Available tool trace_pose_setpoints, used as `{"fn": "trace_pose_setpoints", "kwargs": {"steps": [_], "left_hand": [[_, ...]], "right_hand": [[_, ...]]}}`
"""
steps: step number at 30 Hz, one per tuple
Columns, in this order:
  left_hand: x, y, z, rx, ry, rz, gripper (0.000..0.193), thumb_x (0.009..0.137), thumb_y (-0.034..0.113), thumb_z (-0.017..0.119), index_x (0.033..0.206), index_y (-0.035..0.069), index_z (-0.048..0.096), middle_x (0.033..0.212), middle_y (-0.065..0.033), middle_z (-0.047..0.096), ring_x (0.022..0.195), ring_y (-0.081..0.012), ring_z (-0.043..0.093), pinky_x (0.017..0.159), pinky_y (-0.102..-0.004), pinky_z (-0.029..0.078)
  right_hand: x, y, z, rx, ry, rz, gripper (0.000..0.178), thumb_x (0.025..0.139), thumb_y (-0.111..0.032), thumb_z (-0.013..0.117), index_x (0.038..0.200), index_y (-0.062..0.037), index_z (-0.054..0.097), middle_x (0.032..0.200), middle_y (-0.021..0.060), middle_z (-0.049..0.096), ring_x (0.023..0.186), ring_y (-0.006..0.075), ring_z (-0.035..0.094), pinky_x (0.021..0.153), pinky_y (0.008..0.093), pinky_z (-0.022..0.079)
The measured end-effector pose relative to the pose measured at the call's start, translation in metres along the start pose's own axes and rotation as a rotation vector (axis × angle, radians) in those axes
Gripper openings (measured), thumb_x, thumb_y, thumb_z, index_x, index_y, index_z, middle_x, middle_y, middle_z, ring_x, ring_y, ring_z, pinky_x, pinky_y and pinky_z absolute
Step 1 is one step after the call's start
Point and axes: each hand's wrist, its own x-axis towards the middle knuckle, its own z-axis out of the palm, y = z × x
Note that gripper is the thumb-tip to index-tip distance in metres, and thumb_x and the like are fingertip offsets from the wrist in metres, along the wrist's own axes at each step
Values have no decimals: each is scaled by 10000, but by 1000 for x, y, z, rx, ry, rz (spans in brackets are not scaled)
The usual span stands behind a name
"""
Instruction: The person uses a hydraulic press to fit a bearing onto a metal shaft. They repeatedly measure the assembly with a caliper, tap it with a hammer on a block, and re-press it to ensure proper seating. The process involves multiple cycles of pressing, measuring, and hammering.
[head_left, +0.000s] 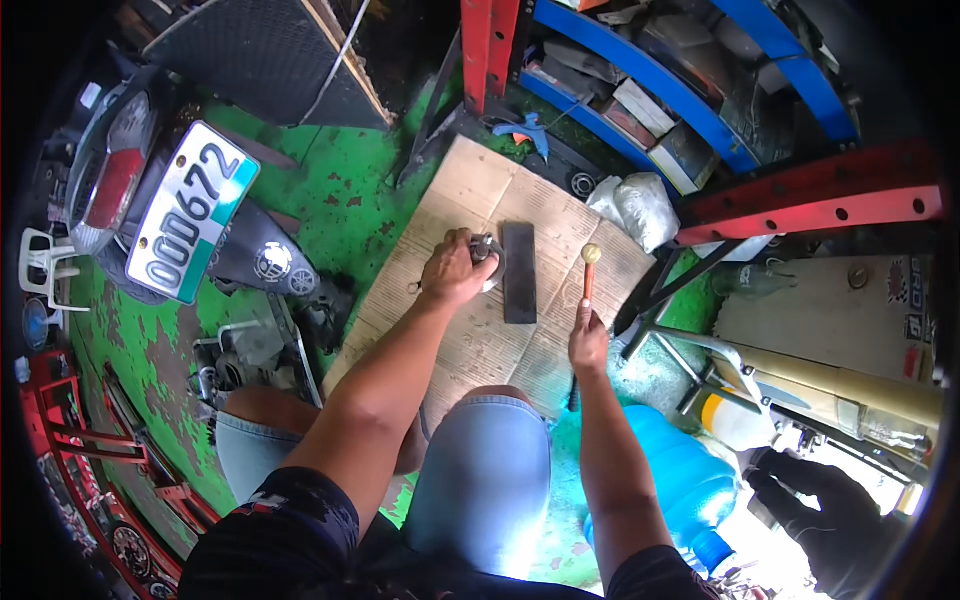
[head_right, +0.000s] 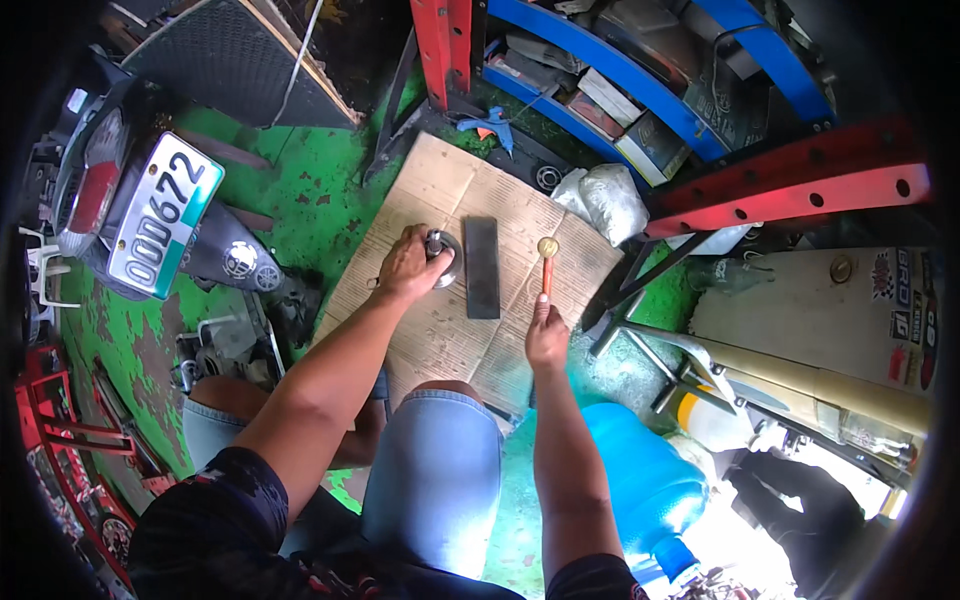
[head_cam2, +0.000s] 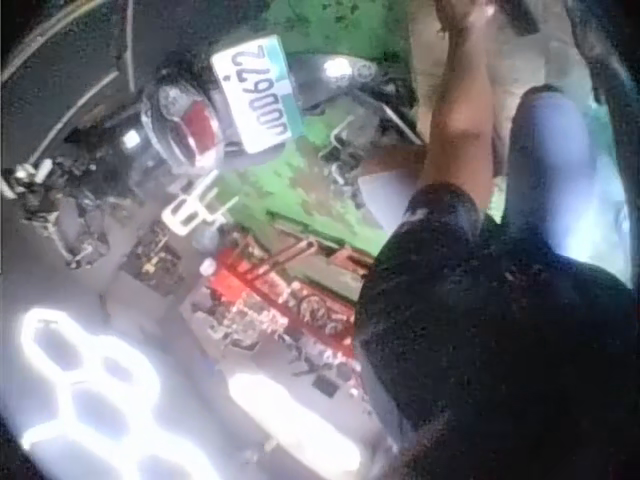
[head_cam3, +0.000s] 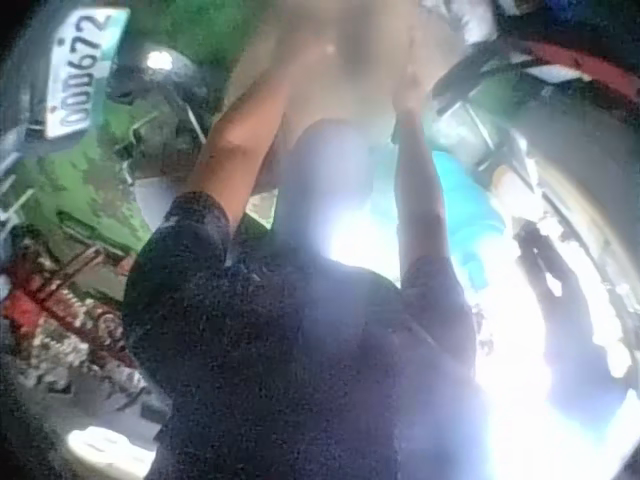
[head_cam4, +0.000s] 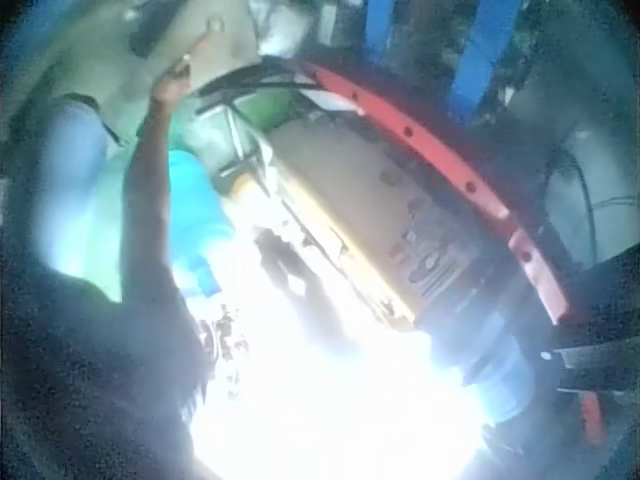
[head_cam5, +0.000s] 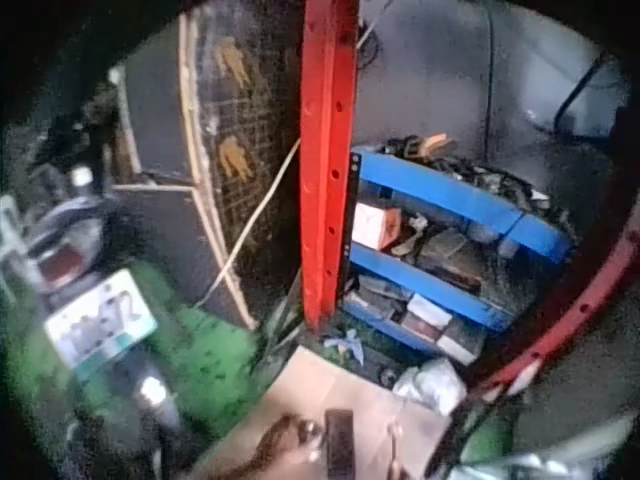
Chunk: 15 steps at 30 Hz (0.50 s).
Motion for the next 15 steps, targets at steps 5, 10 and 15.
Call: {"fn": "trace_pose_setpoints", "kwargs": {"steps": [5, 10, 15], "left_hand": [[-5, -21, 2, -151, 70, 28, 609, 867, 452, 703, 1302, 50, 562, 1299, -241, 607, 1155, -443, 617, 1031, -511, 485], [5, -47, 1, -390, 130, -144, 522, 851, 447, 702, 1174, 42, 634, 1155, -219, 686, 1101, -383, 674, 977, -460, 523], [-3, -13, -40, -1302, 97, -551, 403, 934, 515, 561, 971, 127, 665, 868, -49, 705, 766, -204, 676, 625, -388, 510]], "right_hand": [[3, -10, 26, -486, 275, -221, 627, 989, -520, 616, 1334, 3, 601, 1348, 294, 592, 1226, 492, 561, 1040, 551, 455], [-16, -48, 87, -500, -65, -339, 809, 867, -518, 782, 1440, -12, 517, 1376, 267, 558, 1267, 478, 516, 1072, 556, 432], [-35, -100, 66, -43, -200, -430, 723, 898, -509, 777, 1345, 27, 589, 1205, 260, 674, 1112, 424, 628, 977, 512, 500]]}}
